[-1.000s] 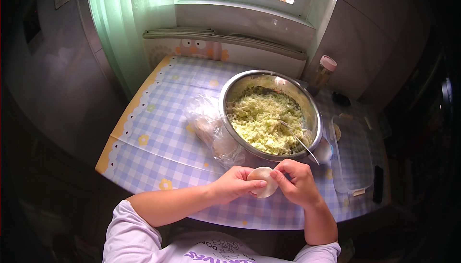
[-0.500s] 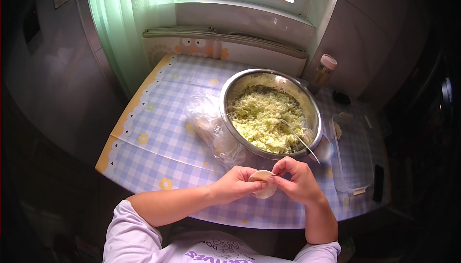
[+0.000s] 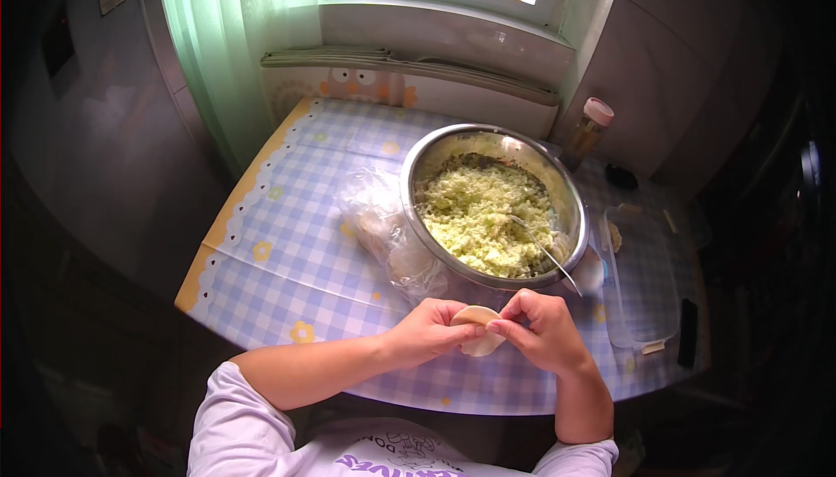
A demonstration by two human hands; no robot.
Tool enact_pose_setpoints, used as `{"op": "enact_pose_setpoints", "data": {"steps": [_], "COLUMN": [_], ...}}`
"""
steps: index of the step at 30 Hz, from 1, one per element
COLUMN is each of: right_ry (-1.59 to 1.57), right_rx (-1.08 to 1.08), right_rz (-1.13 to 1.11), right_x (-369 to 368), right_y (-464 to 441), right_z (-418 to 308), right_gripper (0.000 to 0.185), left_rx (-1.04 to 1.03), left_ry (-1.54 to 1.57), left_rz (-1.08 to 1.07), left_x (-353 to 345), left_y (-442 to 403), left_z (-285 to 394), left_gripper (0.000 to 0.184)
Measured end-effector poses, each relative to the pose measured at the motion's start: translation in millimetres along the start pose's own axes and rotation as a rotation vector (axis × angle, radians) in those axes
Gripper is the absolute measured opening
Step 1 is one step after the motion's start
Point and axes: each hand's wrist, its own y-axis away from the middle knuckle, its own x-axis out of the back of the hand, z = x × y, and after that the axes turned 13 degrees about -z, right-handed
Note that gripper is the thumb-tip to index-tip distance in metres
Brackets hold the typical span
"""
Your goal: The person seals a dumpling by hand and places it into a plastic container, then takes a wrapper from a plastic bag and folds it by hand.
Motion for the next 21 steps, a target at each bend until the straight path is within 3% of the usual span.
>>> {"op": "enact_pose_setpoints", "data": {"steps": [11, 21], "right_ry": [0.053, -0.011], "right_rx": [0.139, 0.121], "right_rz": [0.02, 0.004], "right_x": [-0.2, -2.3], "right_y": [-5.0, -4.4], "right_z": [6.2, 9.1], "right_gripper": [0.017, 0.014], "left_rx": [-0.01, -0.038], "left_ry": [-0.067, -0.145], "left_rz": [0.025, 0.015], "left_x": [-0.8, 1.0], "left_y": [-0.9, -0.5], "left_z": [-4.0, -5.9], "left_gripper": [0.028, 0.027]}}
